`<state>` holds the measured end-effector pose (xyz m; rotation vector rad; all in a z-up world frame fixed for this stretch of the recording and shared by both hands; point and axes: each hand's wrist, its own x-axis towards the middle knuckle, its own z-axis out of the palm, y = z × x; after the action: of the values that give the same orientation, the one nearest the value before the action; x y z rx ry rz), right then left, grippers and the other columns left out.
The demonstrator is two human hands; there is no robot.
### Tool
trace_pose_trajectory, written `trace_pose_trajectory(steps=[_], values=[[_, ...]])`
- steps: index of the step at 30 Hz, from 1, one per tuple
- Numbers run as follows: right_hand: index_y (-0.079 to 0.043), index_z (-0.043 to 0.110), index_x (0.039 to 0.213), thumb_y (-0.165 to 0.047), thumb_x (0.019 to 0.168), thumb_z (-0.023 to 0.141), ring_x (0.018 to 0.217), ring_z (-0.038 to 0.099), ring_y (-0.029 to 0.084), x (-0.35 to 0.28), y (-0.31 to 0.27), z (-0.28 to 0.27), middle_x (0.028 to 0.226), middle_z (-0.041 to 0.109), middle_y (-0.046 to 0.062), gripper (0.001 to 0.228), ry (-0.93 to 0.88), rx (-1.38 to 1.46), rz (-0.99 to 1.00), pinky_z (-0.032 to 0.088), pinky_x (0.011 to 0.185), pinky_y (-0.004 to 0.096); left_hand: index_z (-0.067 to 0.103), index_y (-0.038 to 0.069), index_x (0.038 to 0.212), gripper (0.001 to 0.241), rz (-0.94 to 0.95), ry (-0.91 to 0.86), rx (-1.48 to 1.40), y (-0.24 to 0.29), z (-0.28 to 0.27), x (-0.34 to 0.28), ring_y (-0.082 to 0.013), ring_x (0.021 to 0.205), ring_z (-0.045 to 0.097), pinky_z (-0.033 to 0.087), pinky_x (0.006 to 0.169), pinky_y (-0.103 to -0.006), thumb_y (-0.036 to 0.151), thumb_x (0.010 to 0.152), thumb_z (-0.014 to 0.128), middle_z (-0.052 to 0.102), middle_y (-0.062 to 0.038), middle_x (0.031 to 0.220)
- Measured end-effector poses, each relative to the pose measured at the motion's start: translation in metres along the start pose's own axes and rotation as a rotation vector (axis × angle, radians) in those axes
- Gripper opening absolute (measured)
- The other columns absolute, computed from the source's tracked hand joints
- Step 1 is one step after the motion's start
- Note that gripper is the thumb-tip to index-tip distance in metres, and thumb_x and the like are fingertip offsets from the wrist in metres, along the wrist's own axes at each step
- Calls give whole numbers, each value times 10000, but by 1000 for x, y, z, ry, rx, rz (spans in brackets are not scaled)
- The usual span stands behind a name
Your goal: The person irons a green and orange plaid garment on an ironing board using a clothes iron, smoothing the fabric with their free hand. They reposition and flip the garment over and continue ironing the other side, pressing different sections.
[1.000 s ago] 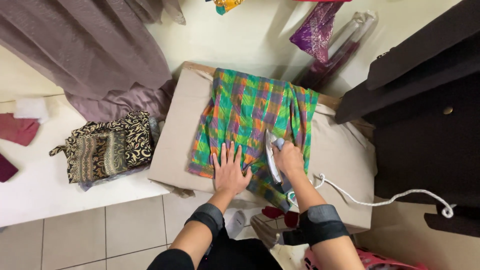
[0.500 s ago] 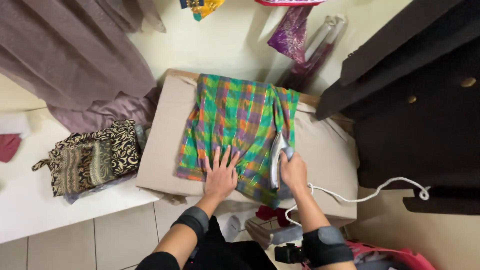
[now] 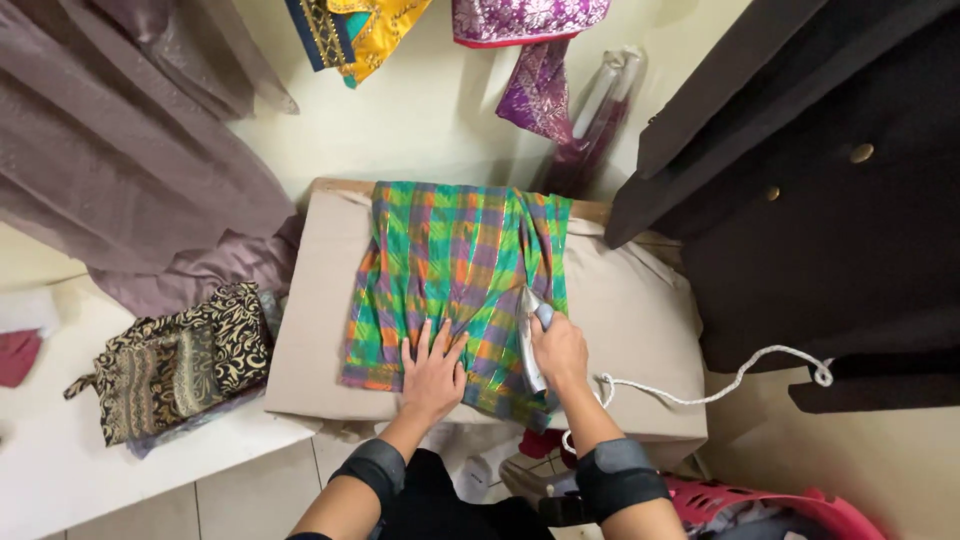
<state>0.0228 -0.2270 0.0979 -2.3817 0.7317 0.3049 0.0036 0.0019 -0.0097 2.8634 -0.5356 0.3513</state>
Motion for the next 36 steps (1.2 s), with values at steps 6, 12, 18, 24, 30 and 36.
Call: trace_pose_trajectory(steps=[6,12,18,24,30,36], values=[[31,744,899,-539,916,613,960,669,547,-16,4,-48,844,696,344,585,285,283,42,492,776,595,715,165,1048,377,81,-56,-36,3,-26,39,-368,1501,287,264,1105,-671,389,782,570,498,-103,1486],[-83,628,779,-403,1026,581,731,614,322,75,91,-53,679,602,157,408,680,603,-127,483,749,420,560,156,1385,553,203,-166,-162,10,-28,107,-375,1500,272,248,1131,-662,349,868,537,440,-129,1520],[-142,637,944,-300,1077,501,873,538,198,92,104,-28,898,634,97,247,847,826,-271,423,870,333,441,162,1504,669,230,-195,-198,18,-10,142,-391,1516,226,232,1139,-653,357,875,559,364,-159,1583],[-23,597,1186,-257,1129,462,981,510,192,81,146,8,1072,585,134,276,847,879,-275,468,962,376,435,157,1521,676,211,-317,-250,14,-20,162,-405,1528,193,208,1151,-670,366,888,552,315,-172,1620],[19,507,1362,-239,1086,585,1099,553,532,66,136,-1,1246,522,329,387,938,598,-107,490,929,563,468,125,1499,680,276,-253,-248,10,-17,173,-397,1507,244,239,1142,-668,353,870,596,355,-177,1591],[-68,478,1237,-84,839,776,959,471,306,37,87,-19,1136,433,103,498,1310,230,-197,288,890,446,486,103,1484,651,334,-107,-318,6,-2,185,-272,1428,427,236,1147,-642,326,876,556,547,-117,1453]])
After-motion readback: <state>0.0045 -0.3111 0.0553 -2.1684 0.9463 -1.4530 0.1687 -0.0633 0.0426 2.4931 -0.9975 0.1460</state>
